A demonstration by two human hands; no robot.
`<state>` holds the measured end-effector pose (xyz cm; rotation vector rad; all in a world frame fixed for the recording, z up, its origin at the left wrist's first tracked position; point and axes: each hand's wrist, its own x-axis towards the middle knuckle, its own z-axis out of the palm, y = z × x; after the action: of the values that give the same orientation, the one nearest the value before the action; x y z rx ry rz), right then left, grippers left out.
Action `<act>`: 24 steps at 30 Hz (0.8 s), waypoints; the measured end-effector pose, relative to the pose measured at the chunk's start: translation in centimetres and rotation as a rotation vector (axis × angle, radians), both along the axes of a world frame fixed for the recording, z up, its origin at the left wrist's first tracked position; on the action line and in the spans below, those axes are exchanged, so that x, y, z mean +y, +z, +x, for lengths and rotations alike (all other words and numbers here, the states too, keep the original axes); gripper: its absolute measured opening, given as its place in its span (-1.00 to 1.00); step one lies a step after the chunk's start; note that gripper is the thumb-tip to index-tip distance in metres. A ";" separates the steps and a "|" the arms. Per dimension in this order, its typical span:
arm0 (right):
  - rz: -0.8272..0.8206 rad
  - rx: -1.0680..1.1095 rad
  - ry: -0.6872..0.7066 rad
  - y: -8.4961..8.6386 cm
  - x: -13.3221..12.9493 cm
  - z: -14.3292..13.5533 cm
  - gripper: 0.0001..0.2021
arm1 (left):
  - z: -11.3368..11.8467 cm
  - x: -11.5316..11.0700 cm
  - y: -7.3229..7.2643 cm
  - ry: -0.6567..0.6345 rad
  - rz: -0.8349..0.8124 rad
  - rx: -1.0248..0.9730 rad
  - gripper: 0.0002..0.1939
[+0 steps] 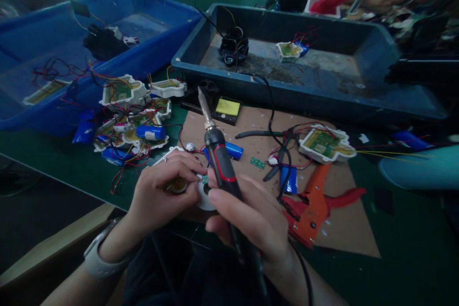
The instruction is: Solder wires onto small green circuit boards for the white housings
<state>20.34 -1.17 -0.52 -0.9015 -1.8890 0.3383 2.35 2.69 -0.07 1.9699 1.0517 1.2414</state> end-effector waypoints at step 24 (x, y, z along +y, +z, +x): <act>0.037 -0.094 0.054 -0.7 1.2 0.1 -0.60 | -1.0 0.4 -0.3 -0.088 0.009 -0.047 -0.83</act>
<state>20.48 0.06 -1.20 -0.8556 -2.0020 0.2967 1.34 3.13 -0.33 1.9624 0.9272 1.2413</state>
